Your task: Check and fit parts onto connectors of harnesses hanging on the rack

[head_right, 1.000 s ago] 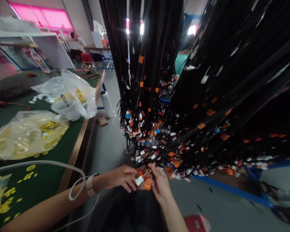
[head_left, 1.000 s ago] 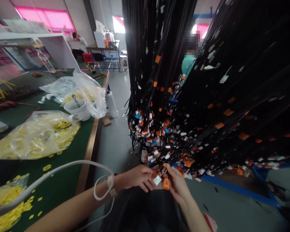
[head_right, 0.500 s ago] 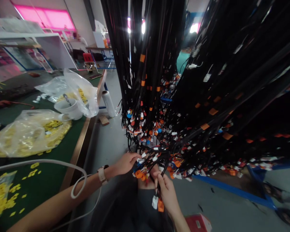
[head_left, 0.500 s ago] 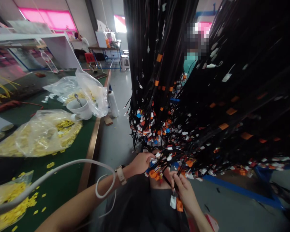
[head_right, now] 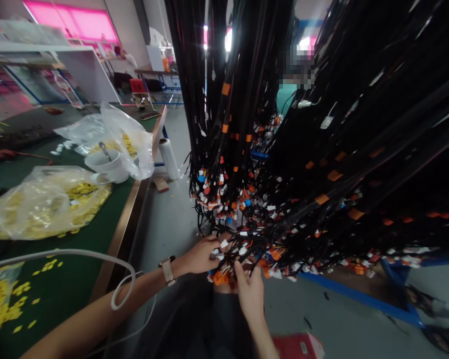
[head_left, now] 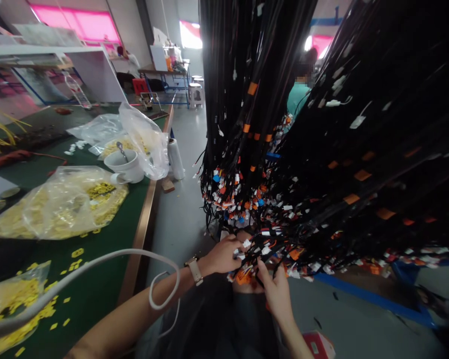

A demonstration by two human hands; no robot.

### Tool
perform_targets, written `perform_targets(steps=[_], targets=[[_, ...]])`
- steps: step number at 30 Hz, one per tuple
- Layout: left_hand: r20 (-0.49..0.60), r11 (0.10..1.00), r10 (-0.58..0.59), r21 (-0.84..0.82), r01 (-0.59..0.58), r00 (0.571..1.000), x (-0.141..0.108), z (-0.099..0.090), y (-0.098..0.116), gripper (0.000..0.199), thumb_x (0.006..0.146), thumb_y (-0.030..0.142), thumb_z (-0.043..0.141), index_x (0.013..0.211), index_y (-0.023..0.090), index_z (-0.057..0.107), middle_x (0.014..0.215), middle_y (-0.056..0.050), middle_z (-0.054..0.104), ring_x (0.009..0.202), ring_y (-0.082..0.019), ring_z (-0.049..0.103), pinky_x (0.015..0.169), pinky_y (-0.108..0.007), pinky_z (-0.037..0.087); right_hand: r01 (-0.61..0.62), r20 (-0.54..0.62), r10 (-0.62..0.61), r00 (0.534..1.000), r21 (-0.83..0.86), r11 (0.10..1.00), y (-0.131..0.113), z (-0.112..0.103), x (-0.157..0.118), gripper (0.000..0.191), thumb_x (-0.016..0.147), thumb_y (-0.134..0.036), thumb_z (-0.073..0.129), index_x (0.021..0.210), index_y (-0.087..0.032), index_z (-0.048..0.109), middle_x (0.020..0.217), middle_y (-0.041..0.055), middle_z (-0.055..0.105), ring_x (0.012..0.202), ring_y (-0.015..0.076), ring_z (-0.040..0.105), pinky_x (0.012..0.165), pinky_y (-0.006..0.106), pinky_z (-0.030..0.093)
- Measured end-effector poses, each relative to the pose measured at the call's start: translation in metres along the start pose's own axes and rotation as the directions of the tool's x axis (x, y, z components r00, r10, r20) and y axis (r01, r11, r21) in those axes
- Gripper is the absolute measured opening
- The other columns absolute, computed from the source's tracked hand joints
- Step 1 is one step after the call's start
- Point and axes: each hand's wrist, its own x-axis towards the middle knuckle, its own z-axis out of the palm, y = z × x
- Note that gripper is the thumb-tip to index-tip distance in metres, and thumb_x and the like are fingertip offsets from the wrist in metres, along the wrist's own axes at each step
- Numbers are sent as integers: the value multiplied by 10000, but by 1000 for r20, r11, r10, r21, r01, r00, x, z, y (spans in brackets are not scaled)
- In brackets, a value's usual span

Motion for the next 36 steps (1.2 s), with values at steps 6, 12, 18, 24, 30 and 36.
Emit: perform_targets(steps=[6,12,18,24,30,36], targets=[[145,990,49,-139,-29,988,-3,-5,-4,237,639,172,630,876,169,632,785,-17,648,741,-155,571,672,-215,399,2,-52,-5,999,-58,998,-11,14,8,451,642,-559,676,870,-171,643,671,52,669,676,234,620,553,301,481],[62,935,-26,-352,47,998,-3,-12,7,169,785,256,540,884,141,614,784,-19,629,705,-114,554,635,-194,398,-149,97,151,984,-24,988,-23,2,3,518,584,-603,700,798,-132,658,501,8,579,445,165,528,399,261,411],[159,806,-112,-562,183,981,-3,-13,11,277,737,261,619,980,140,569,832,-26,613,689,-120,534,601,-208,427,-180,252,181,951,-28,983,-35,1,-18,432,613,-565,713,746,-160,639,469,-25,506,384,98,403,366,223,331],[261,705,-52,-674,221,964,-6,-30,14,299,815,396,516,712,122,578,627,11,503,564,-85,414,519,-205,350,-168,356,182,917,-69,983,-38,2,-34,412,693,-563,652,663,-161,569,441,-67,369,381,59,268,370,206,246],[116,747,-208,-622,235,971,1,-39,9,394,796,466,506,565,157,426,503,53,383,480,-63,320,460,-199,271,50,348,40,936,-246,968,-53,-3,-37,405,752,-532,594,769,-131,647,741,63,644,703,197,556,639,285,442],[187,728,-207,-627,279,960,-1,-49,11,404,817,508,446,618,157,461,522,43,426,459,-68,357,430,-195,271,125,298,11,954,-434,892,-56,-18,-41,431,762,-532,564,843,-119,660,831,99,686,786,250,592,703,316,448]])
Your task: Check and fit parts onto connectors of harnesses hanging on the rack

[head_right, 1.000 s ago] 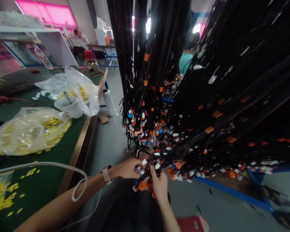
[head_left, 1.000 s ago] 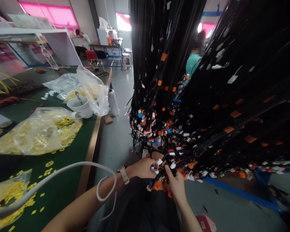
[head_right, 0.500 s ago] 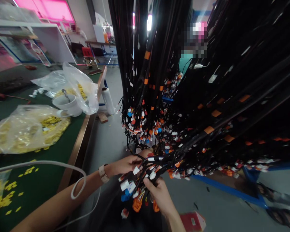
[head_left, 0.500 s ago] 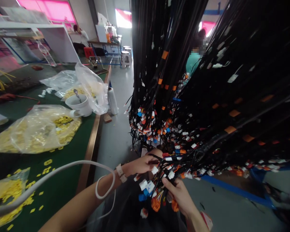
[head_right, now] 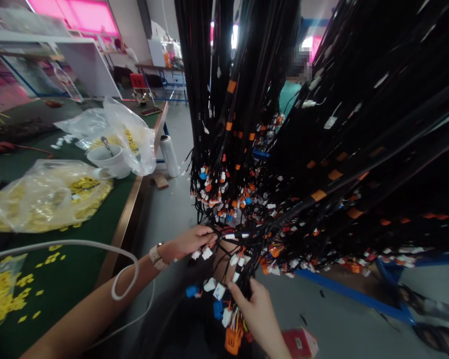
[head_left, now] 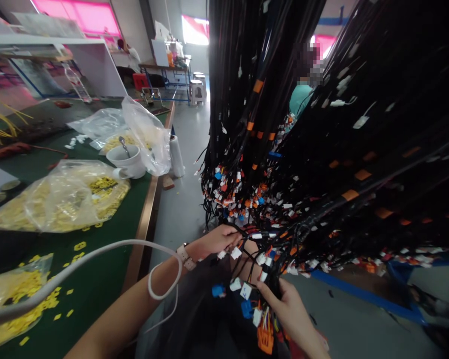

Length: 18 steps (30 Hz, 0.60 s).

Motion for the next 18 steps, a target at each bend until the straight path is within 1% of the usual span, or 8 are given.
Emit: perform_targets(steps=[3,5,7,9,13,16,18], targets=[[58,1000,9,-7,-8,998,-1,0,5,428,815,521,451,607,148,479,513,35,442,472,-73,378,458,-203,287,-10,-13,10,1000,-13,1000,6,-2,0,438,761,-536,563,847,-117,659,844,104,688,805,257,598,713,317,447],[83,1000,11,-29,-9,996,-2,-1,6,430,815,522,459,613,144,488,515,32,447,476,-73,376,469,-207,292,-24,-2,24,1000,-1,1000,9,-2,1,440,762,-540,564,837,-117,660,829,100,687,794,255,597,696,314,449],[77,1000,-7,-21,9,997,-2,-3,6,411,809,511,482,632,140,499,530,35,442,480,-70,360,467,-205,282,-31,24,30,999,44,999,10,-1,2,441,765,-537,566,847,-115,664,823,94,686,786,251,597,678,309,452],[57,999,-19,29,18,998,-2,-4,3,389,801,495,503,649,137,510,548,41,426,488,-66,337,459,-200,264,-35,59,28,998,124,992,9,-1,3,437,770,-526,570,881,-116,673,855,92,690,805,249,602,688,309,459],[36,991,11,131,-16,999,0,-5,-3,363,816,461,493,699,125,565,576,40,430,517,-67,336,478,-193,269,-50,124,19,992,252,966,9,-2,5,410,785,-490,582,932,-124,693,896,94,697,869,253,607,766,322,462],[43,988,16,156,-22,999,1,-4,-5,359,820,446,489,723,117,597,588,34,454,531,-70,347,494,-191,281,-45,166,-4,986,288,956,14,-4,7,397,796,-464,586,967,-123,695,903,97,696,895,253,604,804,331,454],[53,990,9,140,-17,999,1,-4,-4,362,818,449,491,728,116,602,590,34,460,528,-69,343,488,-191,276,-46,184,-8,983,288,956,18,-5,9,395,792,-460,592,963,-120,696,897,98,694,875,247,605,797,332,456]])
